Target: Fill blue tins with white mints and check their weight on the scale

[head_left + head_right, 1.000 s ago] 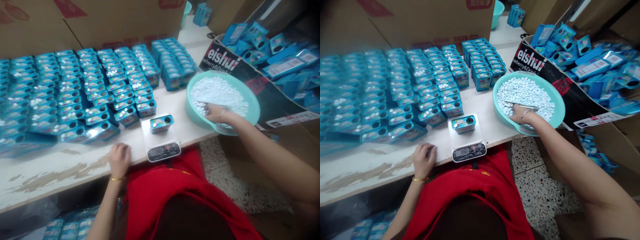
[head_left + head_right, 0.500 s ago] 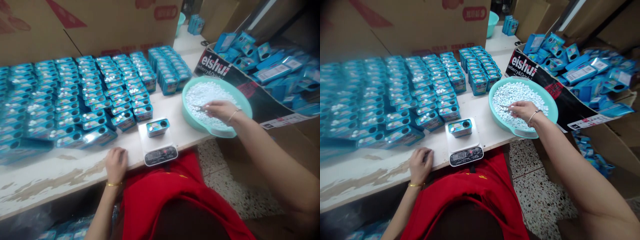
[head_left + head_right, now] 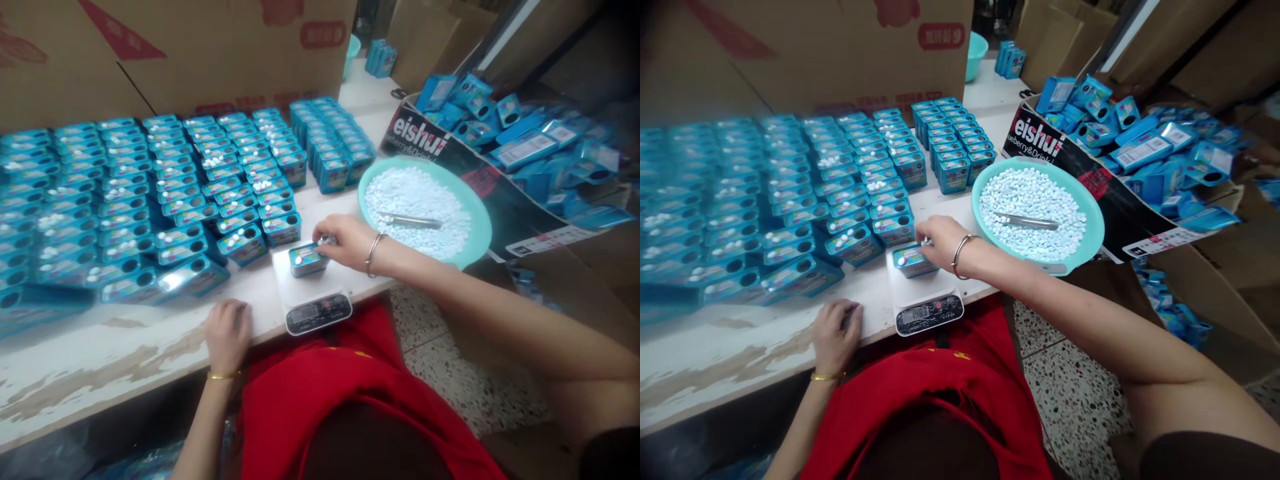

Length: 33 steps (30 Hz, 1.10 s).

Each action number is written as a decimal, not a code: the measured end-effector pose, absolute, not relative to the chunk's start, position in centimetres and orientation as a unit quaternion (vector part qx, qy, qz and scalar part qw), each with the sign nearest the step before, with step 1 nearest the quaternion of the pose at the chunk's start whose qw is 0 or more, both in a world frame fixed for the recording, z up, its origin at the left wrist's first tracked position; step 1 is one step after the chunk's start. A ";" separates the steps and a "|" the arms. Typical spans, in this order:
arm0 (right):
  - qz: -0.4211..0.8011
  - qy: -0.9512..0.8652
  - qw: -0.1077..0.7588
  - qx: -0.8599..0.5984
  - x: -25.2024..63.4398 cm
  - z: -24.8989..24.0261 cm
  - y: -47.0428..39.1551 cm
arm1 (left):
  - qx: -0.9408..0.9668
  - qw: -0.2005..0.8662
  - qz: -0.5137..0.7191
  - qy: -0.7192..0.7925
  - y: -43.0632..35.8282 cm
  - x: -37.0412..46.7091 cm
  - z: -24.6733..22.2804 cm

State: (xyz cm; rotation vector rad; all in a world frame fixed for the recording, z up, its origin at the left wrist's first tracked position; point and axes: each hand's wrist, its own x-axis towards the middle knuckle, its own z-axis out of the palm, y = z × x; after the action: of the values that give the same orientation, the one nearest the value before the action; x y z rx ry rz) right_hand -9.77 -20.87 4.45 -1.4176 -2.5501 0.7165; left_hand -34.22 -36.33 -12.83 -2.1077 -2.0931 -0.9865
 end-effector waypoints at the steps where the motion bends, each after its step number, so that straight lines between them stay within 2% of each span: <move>1: 0.224 -0.851 0.060 -0.472 -9.8 4.5 -21.0 | -0.673 0.003 -0.317 -0.669 -36.3 -34.2 -12.8; 9: 0.194 -0.867 0.043 -0.457 -10.0 4.0 -21.3 | -0.664 -0.007 -0.321 -0.676 -36.3 -34.0 -12.6; 17: 0.155 -0.881 -0.012 -0.447 -10.3 4.5 -21.7 | -0.663 -0.010 -0.320 -0.676 -36.4 -34.1 -12.9; 21: 0.165 -0.877 0.031 -0.450 -9.9 4.9 -21.4 | -0.664 -0.010 -0.320 -0.675 -36.3 -34.1 -13.0; 27: 0.272 -0.810 0.172 -0.491 -7.5 5.3 -20.3 | -0.662 -0.013 -0.318 -0.679 -36.4 -34.0 -13.0; 33: 0.294 -0.793 0.184 -0.501 -7.1 5.2 -20.4 | -0.657 -0.014 -0.316 -0.684 -36.3 -34.0 -12.9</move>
State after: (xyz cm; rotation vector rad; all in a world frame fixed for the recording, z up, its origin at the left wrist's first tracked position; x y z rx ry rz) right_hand -7.08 -20.42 5.18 -1.4133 -2.2345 0.8287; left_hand -33.96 -36.32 -12.86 -2.0839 -2.1680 -1.0026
